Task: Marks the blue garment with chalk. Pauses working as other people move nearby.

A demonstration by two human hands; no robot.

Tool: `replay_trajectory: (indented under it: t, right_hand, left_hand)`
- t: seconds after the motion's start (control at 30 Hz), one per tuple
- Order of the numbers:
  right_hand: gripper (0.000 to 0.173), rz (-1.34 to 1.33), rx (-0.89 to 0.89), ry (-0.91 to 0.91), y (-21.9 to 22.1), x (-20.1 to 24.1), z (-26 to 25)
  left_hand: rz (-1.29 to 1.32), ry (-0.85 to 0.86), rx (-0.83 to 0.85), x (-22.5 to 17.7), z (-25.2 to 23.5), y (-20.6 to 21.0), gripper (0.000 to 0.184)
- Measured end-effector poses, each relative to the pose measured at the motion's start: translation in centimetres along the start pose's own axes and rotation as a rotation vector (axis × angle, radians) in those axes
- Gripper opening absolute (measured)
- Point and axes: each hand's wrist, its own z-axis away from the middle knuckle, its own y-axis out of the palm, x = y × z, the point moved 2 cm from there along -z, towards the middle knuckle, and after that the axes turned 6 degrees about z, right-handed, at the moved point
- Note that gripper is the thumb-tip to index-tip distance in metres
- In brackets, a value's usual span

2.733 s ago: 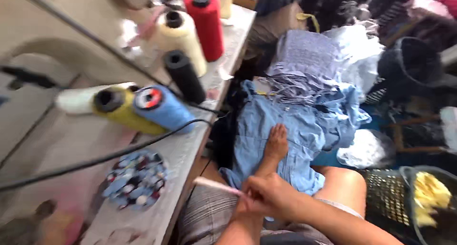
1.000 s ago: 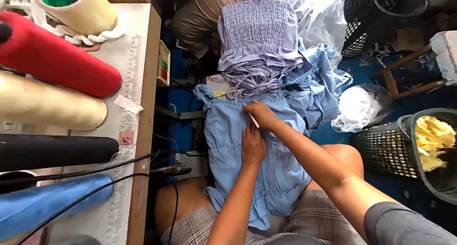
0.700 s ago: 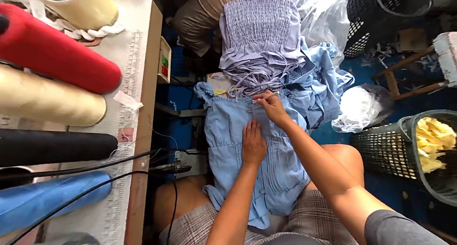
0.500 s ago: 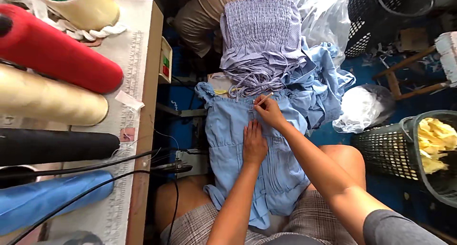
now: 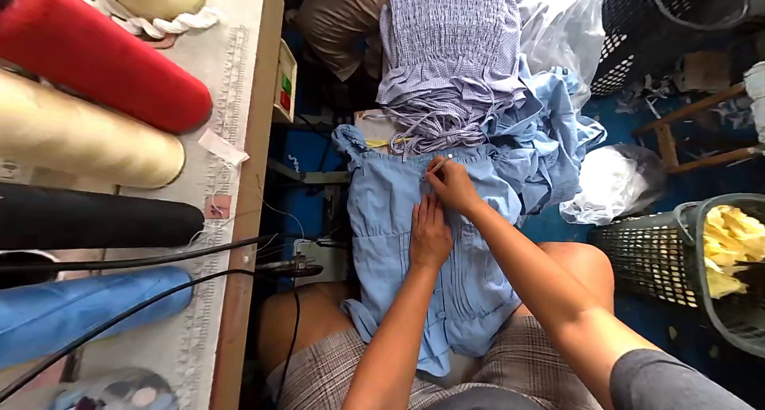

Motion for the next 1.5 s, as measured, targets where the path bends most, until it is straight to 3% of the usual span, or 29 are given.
replay_trajectory:
  t: [0.27,0.5,0.7,1.33,1.5]
  right_hand:
    - [0.022,0.083,-0.122,0.042,1.0,0.2,-0.1]
    - [0.014,-0.483,-0.185,0.149,-1.2,-0.7,2.9]
    - [0.012,-0.591,-0.048,0.158,-0.4,-0.7,6.0]
    - [0.009,-0.360,-0.053,0.093,0.5,-0.1,5.4]
    - [0.011,-0.141,-0.049,-0.037,0.6,0.4,5.4]
  left_hand:
    - [-0.028,0.009,-0.003,0.1,-0.1,0.1,0.041]
    - [-0.023,0.012,0.001,0.1,-0.1,0.0,0.042]
    - [-0.019,0.034,-0.051,0.0,0.1,0.2,0.039]
    - [-0.046,0.032,-0.023,0.0,0.3,0.2,0.035]
    - [-0.034,0.034,-0.017,-0.1,0.2,-0.1,0.034]
